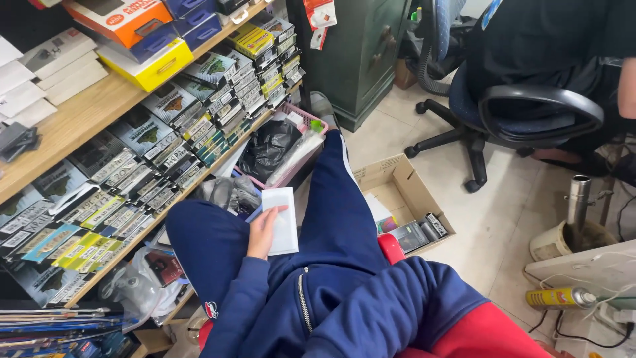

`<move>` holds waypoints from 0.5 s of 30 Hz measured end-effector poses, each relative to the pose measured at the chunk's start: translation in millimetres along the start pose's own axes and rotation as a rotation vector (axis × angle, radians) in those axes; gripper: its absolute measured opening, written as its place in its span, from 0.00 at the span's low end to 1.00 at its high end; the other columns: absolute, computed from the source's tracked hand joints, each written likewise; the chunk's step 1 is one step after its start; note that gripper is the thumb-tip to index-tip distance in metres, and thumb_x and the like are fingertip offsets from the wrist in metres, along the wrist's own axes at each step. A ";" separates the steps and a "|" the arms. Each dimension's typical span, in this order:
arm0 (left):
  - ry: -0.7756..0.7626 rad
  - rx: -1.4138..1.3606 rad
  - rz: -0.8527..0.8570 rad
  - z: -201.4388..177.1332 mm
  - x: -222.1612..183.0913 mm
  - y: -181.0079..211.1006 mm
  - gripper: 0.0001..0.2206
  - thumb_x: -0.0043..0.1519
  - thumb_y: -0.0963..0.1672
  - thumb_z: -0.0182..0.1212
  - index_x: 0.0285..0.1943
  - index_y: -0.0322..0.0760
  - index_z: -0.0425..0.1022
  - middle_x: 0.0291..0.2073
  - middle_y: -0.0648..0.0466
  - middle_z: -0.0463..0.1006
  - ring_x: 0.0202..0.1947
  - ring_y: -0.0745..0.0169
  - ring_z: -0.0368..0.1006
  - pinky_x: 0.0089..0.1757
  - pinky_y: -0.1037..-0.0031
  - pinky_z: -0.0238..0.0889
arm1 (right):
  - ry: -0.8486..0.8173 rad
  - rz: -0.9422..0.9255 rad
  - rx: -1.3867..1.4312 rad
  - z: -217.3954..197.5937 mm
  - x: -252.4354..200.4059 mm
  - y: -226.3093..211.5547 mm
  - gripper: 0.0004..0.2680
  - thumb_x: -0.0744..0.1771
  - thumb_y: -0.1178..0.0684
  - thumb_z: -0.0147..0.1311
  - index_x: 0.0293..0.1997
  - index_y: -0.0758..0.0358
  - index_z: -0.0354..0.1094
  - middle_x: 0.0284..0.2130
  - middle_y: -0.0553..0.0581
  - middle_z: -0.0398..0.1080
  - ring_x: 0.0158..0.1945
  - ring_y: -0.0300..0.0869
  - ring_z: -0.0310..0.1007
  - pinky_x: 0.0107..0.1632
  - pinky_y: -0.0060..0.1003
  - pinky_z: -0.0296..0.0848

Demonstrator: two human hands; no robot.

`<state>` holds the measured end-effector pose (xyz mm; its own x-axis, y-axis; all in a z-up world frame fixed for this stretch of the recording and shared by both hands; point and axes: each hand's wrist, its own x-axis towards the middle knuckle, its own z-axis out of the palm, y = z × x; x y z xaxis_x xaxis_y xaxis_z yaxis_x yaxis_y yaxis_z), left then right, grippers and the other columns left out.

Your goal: Packaging small electronic components into white protective sleeves

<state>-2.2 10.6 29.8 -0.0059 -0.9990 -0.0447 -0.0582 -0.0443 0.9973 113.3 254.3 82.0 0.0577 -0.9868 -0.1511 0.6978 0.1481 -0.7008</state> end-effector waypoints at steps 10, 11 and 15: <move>-0.001 -0.003 -0.006 0.2 3.2 -8.9 0.13 0.71 0.46 0.54 0.51 0.39 0.85 0.51 0.45 0.81 0.60 0.58 0.70 0.64 0.63 0.56 | 0.305 0.022 0.070 -7.3 68.3 -82.0 0.20 0.69 0.39 0.39 0.69 0.45 0.64 0.57 0.35 0.69 0.52 0.30 0.68 0.64 0.26 0.63; 0.005 0.009 0.002 1.4 0.9 -1.0 0.13 0.70 0.46 0.53 0.51 0.39 0.85 0.51 0.44 0.81 0.60 0.58 0.70 0.63 0.63 0.57 | 0.337 0.017 0.080 -7.5 75.5 -91.2 0.20 0.69 0.39 0.39 0.69 0.45 0.64 0.57 0.35 0.69 0.52 0.29 0.68 0.64 0.26 0.63; 0.028 -0.031 -0.052 -10.1 18.9 -40.6 0.13 0.66 0.46 0.56 0.50 0.40 0.85 0.47 0.58 0.82 0.47 0.71 0.71 0.47 0.83 0.60 | 0.440 -0.006 0.103 -42.6 155.3 -209.2 0.21 0.69 0.39 0.39 0.70 0.44 0.64 0.58 0.34 0.69 0.53 0.28 0.68 0.64 0.25 0.63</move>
<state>10.2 -6.5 -10.9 0.0247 -0.9951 -0.0956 -0.0267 -0.0963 0.9950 -54.1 72.9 175.5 -0.2399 -0.8630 -0.4447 0.7658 0.1134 -0.6331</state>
